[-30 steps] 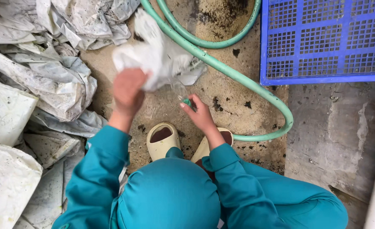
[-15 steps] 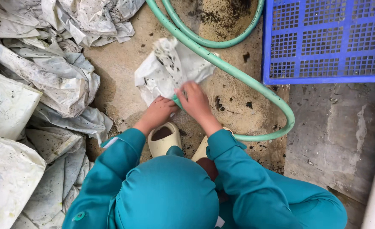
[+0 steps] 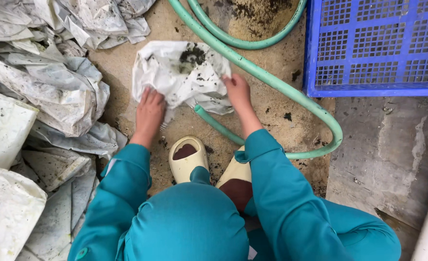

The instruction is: The person sits on the floor and uses a green hose to spray water onto a white cloth. They rub the cloth with their hands to clean it, then shake it out and place it aside. The person repeats this process with another white cloth.

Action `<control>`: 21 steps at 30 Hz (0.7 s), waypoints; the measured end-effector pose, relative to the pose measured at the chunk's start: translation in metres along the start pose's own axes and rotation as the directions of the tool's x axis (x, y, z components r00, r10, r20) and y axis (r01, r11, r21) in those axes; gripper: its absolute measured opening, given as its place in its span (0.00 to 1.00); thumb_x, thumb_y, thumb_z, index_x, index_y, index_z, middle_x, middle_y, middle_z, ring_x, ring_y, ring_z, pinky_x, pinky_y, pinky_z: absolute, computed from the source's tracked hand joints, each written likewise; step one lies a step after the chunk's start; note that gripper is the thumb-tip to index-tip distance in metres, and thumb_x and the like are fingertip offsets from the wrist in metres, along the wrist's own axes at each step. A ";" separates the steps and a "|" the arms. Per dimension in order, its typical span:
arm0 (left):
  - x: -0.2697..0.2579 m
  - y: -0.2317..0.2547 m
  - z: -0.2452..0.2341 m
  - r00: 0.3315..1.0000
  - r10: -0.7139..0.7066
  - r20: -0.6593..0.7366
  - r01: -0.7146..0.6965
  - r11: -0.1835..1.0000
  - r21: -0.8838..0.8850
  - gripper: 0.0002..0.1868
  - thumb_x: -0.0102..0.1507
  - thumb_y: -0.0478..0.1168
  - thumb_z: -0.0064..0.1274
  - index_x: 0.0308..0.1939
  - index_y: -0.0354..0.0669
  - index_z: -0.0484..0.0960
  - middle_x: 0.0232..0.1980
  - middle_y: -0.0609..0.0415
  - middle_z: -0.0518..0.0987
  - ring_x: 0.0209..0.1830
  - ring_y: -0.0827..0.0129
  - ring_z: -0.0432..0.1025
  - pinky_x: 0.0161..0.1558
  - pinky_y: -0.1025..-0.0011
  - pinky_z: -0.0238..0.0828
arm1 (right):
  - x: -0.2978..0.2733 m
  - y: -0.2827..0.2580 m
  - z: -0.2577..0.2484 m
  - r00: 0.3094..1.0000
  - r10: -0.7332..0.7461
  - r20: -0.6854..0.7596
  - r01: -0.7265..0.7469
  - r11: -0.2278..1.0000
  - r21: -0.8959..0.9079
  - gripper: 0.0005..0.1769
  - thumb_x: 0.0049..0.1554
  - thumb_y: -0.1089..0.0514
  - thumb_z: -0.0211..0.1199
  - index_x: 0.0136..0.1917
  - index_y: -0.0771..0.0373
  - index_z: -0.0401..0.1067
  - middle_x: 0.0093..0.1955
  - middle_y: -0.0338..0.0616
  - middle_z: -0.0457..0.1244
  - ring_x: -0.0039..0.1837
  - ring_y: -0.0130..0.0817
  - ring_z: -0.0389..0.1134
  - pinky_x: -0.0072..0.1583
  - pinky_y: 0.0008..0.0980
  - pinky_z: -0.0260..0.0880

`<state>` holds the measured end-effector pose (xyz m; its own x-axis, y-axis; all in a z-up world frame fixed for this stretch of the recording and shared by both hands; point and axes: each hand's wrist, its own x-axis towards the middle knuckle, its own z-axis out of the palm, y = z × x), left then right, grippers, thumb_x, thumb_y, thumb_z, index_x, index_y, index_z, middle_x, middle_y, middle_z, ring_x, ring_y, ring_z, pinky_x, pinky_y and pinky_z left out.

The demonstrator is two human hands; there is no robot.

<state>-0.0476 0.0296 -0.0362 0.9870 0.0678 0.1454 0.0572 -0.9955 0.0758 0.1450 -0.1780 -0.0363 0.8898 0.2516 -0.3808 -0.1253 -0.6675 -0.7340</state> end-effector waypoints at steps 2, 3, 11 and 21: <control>0.029 0.008 -0.056 0.920 -0.381 0.088 0.387 0.855 -0.344 0.11 0.58 0.37 0.46 0.45 0.43 0.75 0.49 0.50 0.72 0.56 0.56 0.67 0.64 0.55 0.53 | -0.014 -0.022 -0.022 0.994 0.043 -0.102 -0.018 0.973 0.231 0.09 0.55 0.50 0.57 0.45 0.55 0.71 0.38 0.40 0.62 0.46 0.38 0.66 0.50 0.40 0.62; 0.044 0.013 -0.084 0.703 -0.648 0.293 0.667 0.457 -0.588 0.17 0.59 0.38 0.42 0.52 0.46 0.70 0.53 0.48 0.70 0.55 0.49 0.66 0.60 0.51 0.56 | -0.020 -0.033 -0.034 0.976 0.107 -0.191 -0.011 0.896 0.443 0.07 0.58 0.56 0.54 0.49 0.56 0.69 0.42 0.40 0.62 0.47 0.34 0.64 0.53 0.39 0.61; -0.001 0.004 -0.044 0.891 -0.385 0.238 0.445 0.844 -0.299 0.08 0.58 0.42 0.46 0.40 0.48 0.76 0.54 0.53 0.68 0.58 0.57 0.64 0.57 0.57 0.57 | -0.046 0.045 -0.080 0.995 0.031 0.094 -0.077 0.845 0.529 0.05 0.61 0.57 0.54 0.48 0.58 0.69 0.42 0.33 0.60 0.50 0.23 0.60 0.59 0.28 0.58; 0.032 -0.001 0.002 0.926 -0.376 -0.007 0.351 0.870 -0.346 0.11 0.50 0.39 0.61 0.34 0.49 0.76 0.48 0.51 0.65 0.54 0.46 0.60 0.53 0.54 0.61 | -0.014 -0.002 -0.071 0.988 0.153 -0.015 -0.144 0.954 0.263 0.17 0.61 0.53 0.52 0.58 0.65 0.67 0.57 0.56 0.62 0.66 0.51 0.58 0.63 0.58 0.55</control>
<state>-0.0156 0.0329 -0.0341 0.8919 0.4379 0.1133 0.3440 -0.8194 0.4586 0.1636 -0.2300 0.0107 0.8665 0.1360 -0.4802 -0.3629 -0.4888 -0.7933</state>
